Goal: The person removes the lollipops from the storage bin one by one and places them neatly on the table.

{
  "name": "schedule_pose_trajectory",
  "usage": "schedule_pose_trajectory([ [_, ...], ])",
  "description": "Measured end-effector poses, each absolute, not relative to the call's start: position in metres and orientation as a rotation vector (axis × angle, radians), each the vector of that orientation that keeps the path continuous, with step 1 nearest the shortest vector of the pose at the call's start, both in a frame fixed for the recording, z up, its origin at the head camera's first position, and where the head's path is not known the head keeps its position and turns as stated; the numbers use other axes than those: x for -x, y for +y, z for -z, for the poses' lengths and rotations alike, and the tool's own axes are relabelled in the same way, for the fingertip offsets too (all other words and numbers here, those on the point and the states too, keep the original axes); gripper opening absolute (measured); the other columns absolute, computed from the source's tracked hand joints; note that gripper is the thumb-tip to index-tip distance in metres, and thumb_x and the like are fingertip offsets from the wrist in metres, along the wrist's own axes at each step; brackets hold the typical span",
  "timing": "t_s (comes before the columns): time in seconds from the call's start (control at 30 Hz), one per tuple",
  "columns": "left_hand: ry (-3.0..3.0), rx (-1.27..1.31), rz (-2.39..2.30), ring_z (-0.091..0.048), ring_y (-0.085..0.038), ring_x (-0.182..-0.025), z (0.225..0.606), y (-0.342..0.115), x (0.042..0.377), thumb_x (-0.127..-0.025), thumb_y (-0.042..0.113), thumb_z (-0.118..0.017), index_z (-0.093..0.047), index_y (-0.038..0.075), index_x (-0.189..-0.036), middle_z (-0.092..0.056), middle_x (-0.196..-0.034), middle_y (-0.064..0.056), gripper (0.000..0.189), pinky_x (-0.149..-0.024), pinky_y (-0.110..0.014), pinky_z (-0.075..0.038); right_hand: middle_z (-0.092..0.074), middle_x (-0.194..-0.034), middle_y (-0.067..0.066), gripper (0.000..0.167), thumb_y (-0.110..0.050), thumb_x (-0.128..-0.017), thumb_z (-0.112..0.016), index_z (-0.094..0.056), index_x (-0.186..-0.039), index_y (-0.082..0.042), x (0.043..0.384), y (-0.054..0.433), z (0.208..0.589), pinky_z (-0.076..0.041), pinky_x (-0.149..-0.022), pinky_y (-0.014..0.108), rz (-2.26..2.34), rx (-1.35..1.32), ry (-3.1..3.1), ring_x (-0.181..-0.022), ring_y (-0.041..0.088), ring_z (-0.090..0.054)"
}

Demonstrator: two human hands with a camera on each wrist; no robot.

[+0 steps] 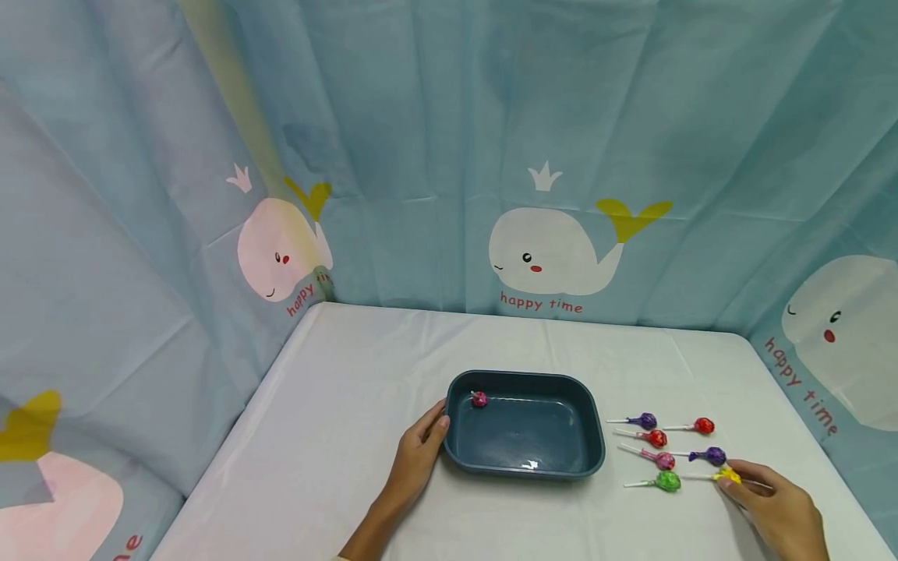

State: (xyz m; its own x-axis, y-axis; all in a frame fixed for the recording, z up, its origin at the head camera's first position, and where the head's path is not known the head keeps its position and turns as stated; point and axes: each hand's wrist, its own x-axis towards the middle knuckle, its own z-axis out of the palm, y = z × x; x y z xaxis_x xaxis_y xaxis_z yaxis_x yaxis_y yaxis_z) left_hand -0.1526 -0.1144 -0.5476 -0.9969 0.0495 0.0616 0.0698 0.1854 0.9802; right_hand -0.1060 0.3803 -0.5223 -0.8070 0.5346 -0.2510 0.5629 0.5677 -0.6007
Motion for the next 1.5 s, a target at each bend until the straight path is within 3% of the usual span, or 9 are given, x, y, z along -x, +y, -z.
schedule_pose_trajectory([
  [0.27, -2.39, 0.137, 2.003, -0.045, -0.022, -0.152, 0.546, -0.114, 0.153, -0.112, 0.037, -0.055, -0.051, 0.011, -0.157, -0.053, -0.161, -0.004, 0.053, -0.113, -0.009, -0.035, -0.062, -0.133, 0.037, 0.055, -0.025, -0.099, -0.077, -0.059, -0.141, 0.005, 0.105, 0.381, 0.513, -0.044, -0.099, 0.075, 1.074, -0.969, 2.742, -0.125, 0.059, -0.05],
  [0.47, -2.39, 0.13, 2.002, -0.045, -0.021, -0.152, 0.545, -0.114, 0.153, -0.112, 0.035, -0.055, -0.051, 0.011, -0.157, -0.053, -0.16, -0.004, 0.051, -0.113, -0.009, -0.035, -0.05, -0.147, 0.038, 0.06, -0.035, -0.102, -0.074, -0.057, -0.146, 0.002, 0.109, 0.371, 0.501, -0.044, -0.105, 0.075, 1.111, -0.972, 2.752, -0.131, 0.058, -0.045],
  [0.73, -2.397, 0.128, 1.992, -0.045, -0.021, -0.152, 0.547, -0.114, 0.152, -0.112, 0.036, -0.055, -0.051, 0.012, -0.158, -0.053, -0.16, -0.003, 0.052, -0.113, -0.01, -0.035, -0.055, -0.151, 0.03, 0.055, -0.031, -0.104, -0.071, -0.058, -0.148, -0.001, 0.117, 0.34, 0.486, -0.046, -0.111, 0.067, 1.272, -0.903, 2.81, -0.135, 0.049, -0.05],
  [0.83, -2.399, 0.131, 1.993, -0.045, -0.021, -0.152, 0.548, -0.115, 0.152, -0.112, 0.038, -0.055, -0.051, 0.013, -0.158, -0.053, -0.16, -0.003, 0.053, -0.113, -0.009, -0.035, -0.058, -0.151, 0.024, 0.054, -0.033, -0.103, -0.072, -0.06, -0.148, -0.004, 0.12, 0.329, 0.483, -0.061, -0.098, 0.033, 1.319, -0.846, 2.826, -0.126, 0.037, -0.059],
  [0.93, -2.396, 0.134, 1.998, -0.045, -0.021, -0.152, 0.548, -0.115, 0.152, -0.112, 0.036, -0.054, -0.052, 0.013, -0.158, -0.053, -0.16, -0.003, 0.051, -0.113, -0.009, -0.034, -0.062, -0.149, 0.02, 0.053, -0.032, -0.102, -0.074, -0.061, -0.148, -0.007, 0.123, 0.317, 0.481, -0.05, -0.076, 0.004, 1.362, -0.757, 2.857, -0.106, 0.008, -0.066],
  [1.0, -2.394, 0.134, 1.998, -0.045, -0.021, -0.152, 0.549, -0.115, 0.152, -0.112, 0.035, -0.054, -0.052, 0.013, -0.157, -0.053, -0.16, -0.003, 0.05, -0.112, -0.009, -0.034, -0.064, -0.146, 0.019, 0.054, -0.033, -0.101, -0.075, -0.062, -0.147, -0.008, 0.124, 0.308, 0.48, -0.042, -0.07, -0.002, 1.394, -0.697, 2.874, -0.093, -0.009, -0.06],
  [1.1, -2.387, 0.13, 2.005, -0.045, -0.022, -0.152, 0.549, -0.115, 0.152, -0.112, 0.034, -0.055, -0.053, 0.014, -0.157, -0.054, -0.16, -0.004, 0.049, -0.112, -0.008, -0.034, -0.068, -0.14, 0.018, 0.058, -0.036, -0.099, -0.078, -0.062, -0.148, -0.009, 0.125, 0.295, 0.48, -0.044, -0.072, -0.001, 1.433, -0.621, 2.892, -0.088, -0.022, -0.048],
  [1.3, -2.387, 0.13, 2.002, -0.045, -0.022, -0.152, 0.549, -0.115, 0.153, -0.112, 0.036, -0.054, -0.053, 0.014, -0.157, -0.054, -0.16, -0.004, 0.05, -0.112, -0.008, -0.034, -0.07, -0.135, 0.019, 0.06, -0.039, -0.097, -0.079, -0.062, -0.147, -0.01, 0.129, 0.27, 0.478, -0.053, -0.076, 0.005, 1.579, -0.424, 2.879, -0.093, -0.018, -0.055],
  [1.5, -2.386, 0.123, 1.997, -0.045, -0.022, -0.152, 0.549, -0.114, 0.153, -0.112, 0.036, -0.055, -0.053, 0.013, -0.157, -0.054, -0.159, -0.004, 0.05, -0.112, -0.009, -0.035, -0.073, -0.132, 0.012, 0.059, -0.042, -0.096, -0.08, -0.064, -0.144, -0.013, 0.135, 0.248, 0.475, -0.048, -0.083, 0.002, 1.612, -0.283, 2.887, -0.097, -0.014, -0.061],
])
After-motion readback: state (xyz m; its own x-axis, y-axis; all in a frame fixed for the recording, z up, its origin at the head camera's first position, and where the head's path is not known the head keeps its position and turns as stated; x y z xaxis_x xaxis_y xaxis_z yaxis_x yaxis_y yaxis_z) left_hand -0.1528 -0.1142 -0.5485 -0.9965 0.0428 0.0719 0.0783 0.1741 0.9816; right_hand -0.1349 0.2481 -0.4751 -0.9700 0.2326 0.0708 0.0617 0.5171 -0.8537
